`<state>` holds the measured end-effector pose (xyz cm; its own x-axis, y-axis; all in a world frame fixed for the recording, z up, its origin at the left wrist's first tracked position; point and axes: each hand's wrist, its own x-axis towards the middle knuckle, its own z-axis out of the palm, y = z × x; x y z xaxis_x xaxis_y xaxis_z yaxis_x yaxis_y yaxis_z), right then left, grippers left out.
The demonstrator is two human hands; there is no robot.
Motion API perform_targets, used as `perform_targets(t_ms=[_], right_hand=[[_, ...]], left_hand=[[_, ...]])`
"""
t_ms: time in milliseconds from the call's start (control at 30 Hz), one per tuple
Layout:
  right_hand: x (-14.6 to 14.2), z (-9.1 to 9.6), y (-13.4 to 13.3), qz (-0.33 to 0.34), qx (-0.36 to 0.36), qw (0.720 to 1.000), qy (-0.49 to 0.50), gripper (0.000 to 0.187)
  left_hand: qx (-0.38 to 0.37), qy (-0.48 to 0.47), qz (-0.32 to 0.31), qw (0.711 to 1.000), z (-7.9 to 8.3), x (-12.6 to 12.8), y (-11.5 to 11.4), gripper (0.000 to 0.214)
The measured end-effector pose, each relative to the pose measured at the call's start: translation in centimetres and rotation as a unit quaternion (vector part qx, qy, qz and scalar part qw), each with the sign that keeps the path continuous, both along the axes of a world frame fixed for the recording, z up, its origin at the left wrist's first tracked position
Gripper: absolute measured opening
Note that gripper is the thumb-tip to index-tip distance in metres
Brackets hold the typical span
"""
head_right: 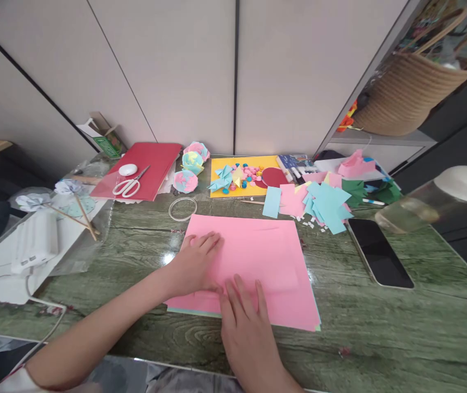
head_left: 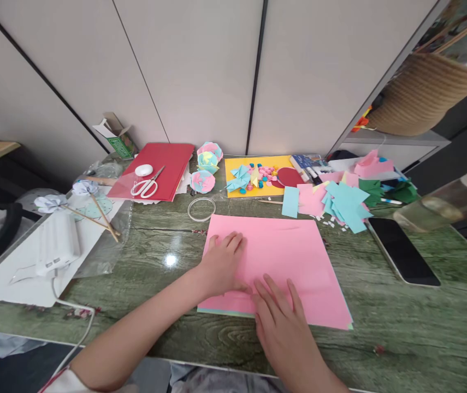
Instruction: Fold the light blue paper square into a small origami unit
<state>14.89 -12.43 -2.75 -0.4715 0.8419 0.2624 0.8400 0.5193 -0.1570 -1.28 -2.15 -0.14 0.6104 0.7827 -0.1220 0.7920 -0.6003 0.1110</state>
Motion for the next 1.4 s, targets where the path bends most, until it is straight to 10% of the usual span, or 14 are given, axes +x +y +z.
perform_targets(t_ms=[433, 1000, 1400], right_hand=[[-1.1, -1.0, -1.9, -0.044, -0.003, 0.999, 0.005, 0.023], [6.9, 0.8, -3.1, -0.153, 0.045, 0.984, -0.084, 0.023], [7.3, 1.2, -3.1, -0.209, 0.048, 0.975, -0.065, 0.025]], left_hand=[[-0.080, 0.105, 0.018, 0.991, 1.1, 2.1, 0.6, 0.114], [-0.090, 0.123, 0.024, 0.988, 1.1, 3.0, 0.9, 0.118], [-0.125, 0.121, -0.044, 0.984, 0.4, 0.4, 1.8, 0.125]])
